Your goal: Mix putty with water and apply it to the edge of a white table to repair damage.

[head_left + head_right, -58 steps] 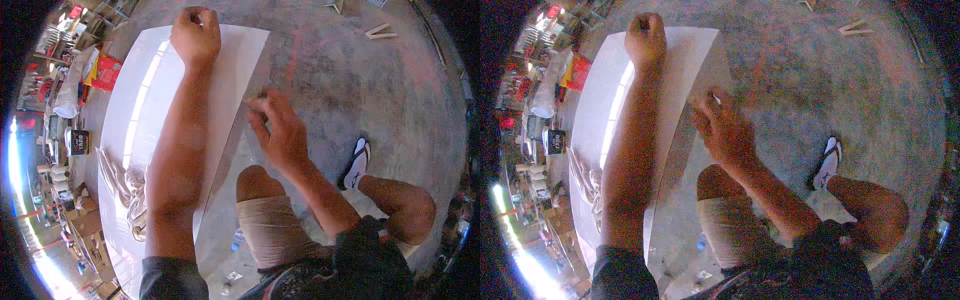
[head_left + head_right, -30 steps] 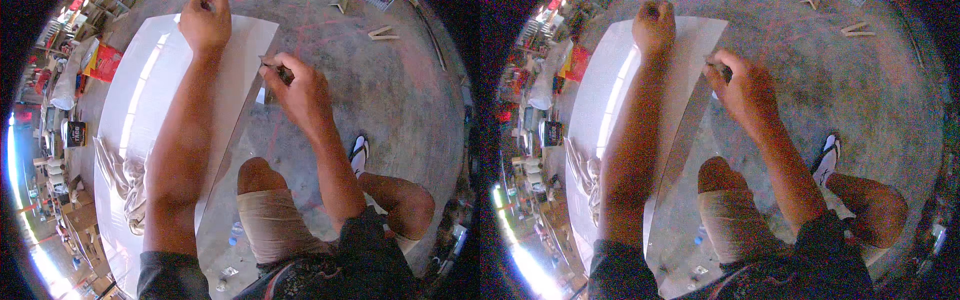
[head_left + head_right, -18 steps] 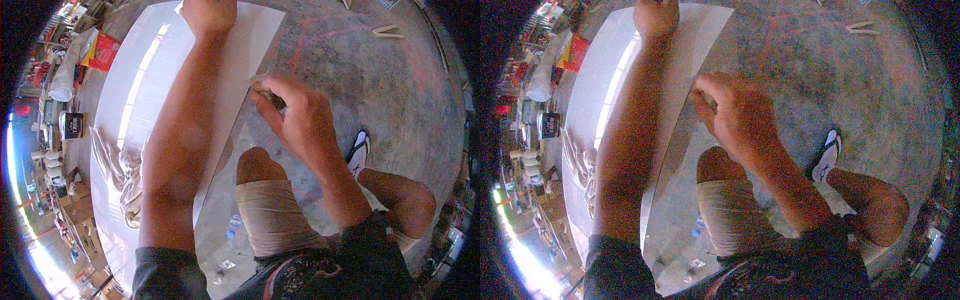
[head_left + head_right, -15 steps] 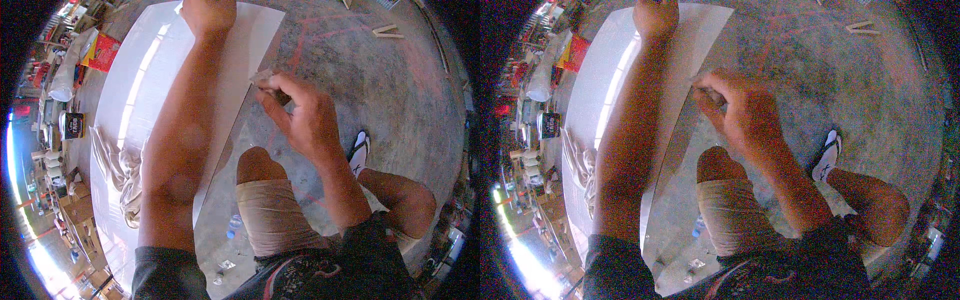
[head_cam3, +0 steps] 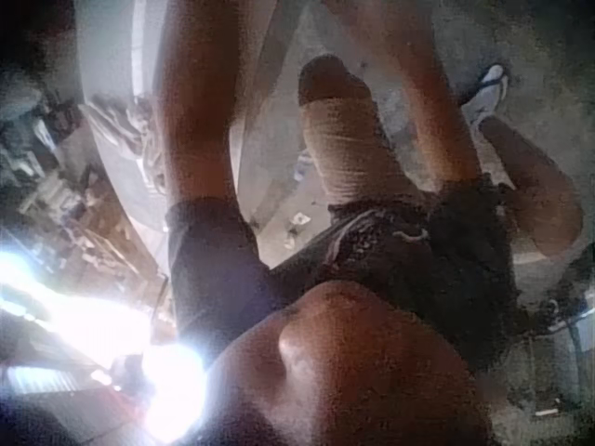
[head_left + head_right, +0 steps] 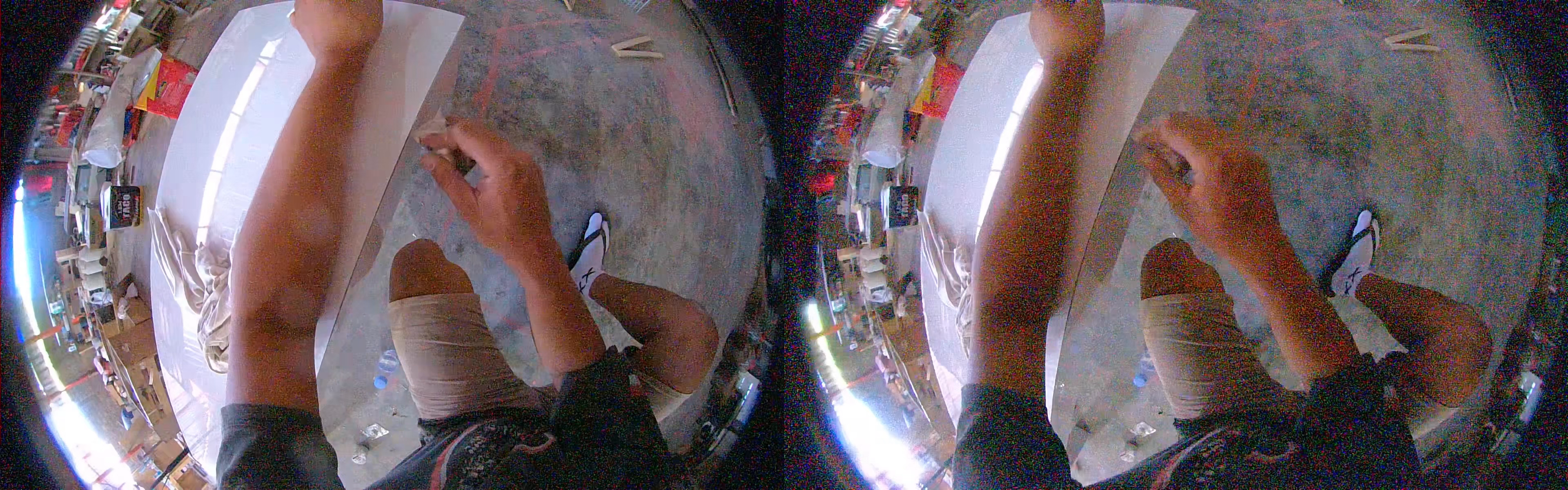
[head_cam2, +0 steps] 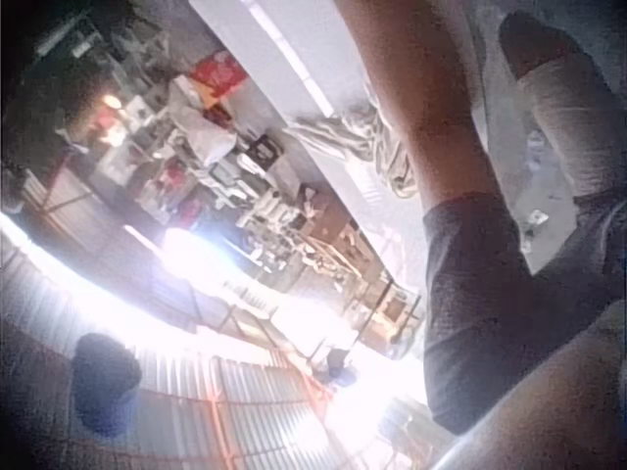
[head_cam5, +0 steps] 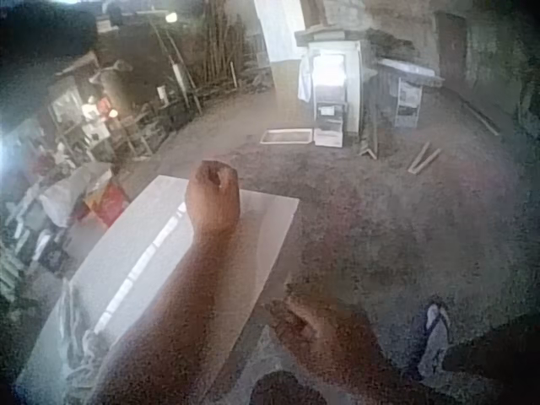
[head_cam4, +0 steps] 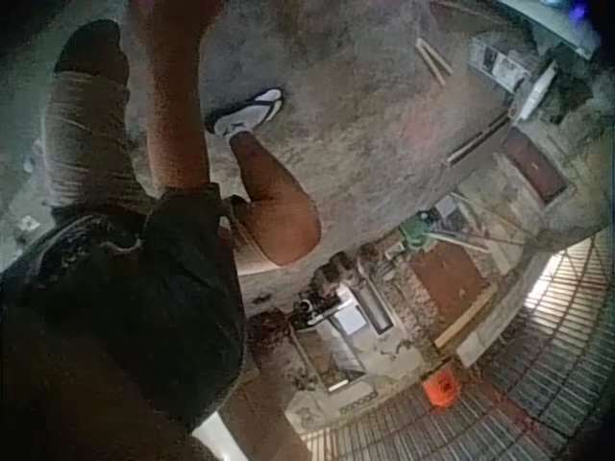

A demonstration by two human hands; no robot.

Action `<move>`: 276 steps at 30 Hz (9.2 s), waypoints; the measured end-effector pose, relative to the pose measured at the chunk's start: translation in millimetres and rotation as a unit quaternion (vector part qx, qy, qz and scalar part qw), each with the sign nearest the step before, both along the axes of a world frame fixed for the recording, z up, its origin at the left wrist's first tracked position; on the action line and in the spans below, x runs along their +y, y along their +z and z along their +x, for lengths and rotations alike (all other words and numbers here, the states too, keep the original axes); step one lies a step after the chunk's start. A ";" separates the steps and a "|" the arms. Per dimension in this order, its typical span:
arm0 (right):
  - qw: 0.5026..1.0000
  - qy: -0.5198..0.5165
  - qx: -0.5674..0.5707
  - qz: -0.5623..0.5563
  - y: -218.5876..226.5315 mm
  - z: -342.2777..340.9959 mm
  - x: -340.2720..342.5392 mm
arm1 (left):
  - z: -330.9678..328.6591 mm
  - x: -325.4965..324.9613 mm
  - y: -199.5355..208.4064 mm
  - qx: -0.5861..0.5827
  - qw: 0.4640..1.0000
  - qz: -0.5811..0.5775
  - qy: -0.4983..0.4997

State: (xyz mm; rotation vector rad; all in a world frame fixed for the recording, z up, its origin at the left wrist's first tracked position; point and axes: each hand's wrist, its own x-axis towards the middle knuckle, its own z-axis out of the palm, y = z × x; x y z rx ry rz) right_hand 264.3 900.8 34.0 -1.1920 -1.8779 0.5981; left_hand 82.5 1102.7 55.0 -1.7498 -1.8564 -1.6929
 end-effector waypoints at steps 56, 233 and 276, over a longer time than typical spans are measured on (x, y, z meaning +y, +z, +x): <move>0.999 -0.044 -0.030 0.009 -29.2 -42.4 -60.8 | -1.3 3.5 -3.6 -0.012 1.000 -0.019 -0.002; 0.739 0.528 -0.038 -0.417 -144.4 -39.9 -65.1 | -94.5 -649.1 55.1 0.399 0.755 -0.451 0.258; 0.571 0.755 -0.287 0.148 -355.4 -241.1 -654.7 | 24.7 -1052.9 -365.2 -0.144 0.695 -0.565 0.420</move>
